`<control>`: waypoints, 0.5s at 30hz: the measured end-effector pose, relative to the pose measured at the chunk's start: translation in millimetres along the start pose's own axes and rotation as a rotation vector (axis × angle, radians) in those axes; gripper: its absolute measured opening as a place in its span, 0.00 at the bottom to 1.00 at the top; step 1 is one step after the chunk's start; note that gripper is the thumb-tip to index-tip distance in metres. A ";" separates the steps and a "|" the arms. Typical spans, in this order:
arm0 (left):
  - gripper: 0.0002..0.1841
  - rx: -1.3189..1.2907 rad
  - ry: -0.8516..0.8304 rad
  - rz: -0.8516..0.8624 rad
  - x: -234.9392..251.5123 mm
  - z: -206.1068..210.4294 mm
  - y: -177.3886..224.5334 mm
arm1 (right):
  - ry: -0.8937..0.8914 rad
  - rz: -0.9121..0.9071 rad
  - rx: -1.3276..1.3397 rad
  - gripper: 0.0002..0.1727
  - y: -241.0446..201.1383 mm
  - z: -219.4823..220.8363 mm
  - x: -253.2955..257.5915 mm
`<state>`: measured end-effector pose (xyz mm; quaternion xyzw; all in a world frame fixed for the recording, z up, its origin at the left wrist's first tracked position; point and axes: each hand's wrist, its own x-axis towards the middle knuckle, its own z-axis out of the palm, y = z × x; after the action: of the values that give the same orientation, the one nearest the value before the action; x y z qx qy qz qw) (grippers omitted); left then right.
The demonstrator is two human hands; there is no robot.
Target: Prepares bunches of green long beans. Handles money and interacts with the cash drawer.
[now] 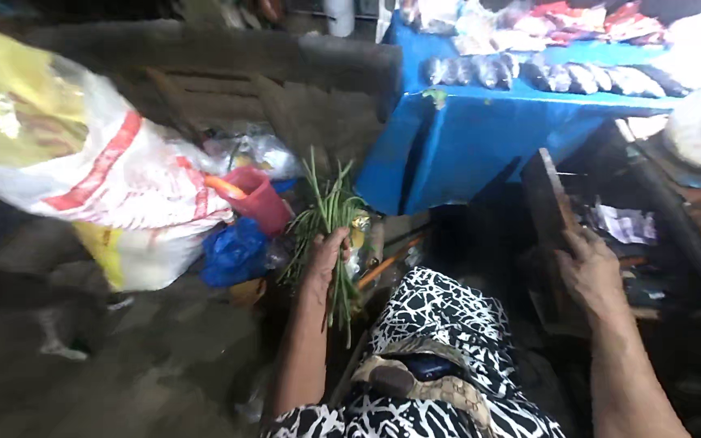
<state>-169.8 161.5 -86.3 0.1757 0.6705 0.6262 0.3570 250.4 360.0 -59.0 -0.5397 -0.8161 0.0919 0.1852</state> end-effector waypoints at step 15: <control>0.14 1.090 -1.042 0.404 -99.0 102.8 10.2 | -0.150 -0.443 0.173 0.31 -122.8 -25.9 -53.5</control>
<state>-32.5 169.0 -46.8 0.7164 0.5843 0.0981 0.3684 175.5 260.6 -3.2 -0.3216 -0.9149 0.1584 0.1855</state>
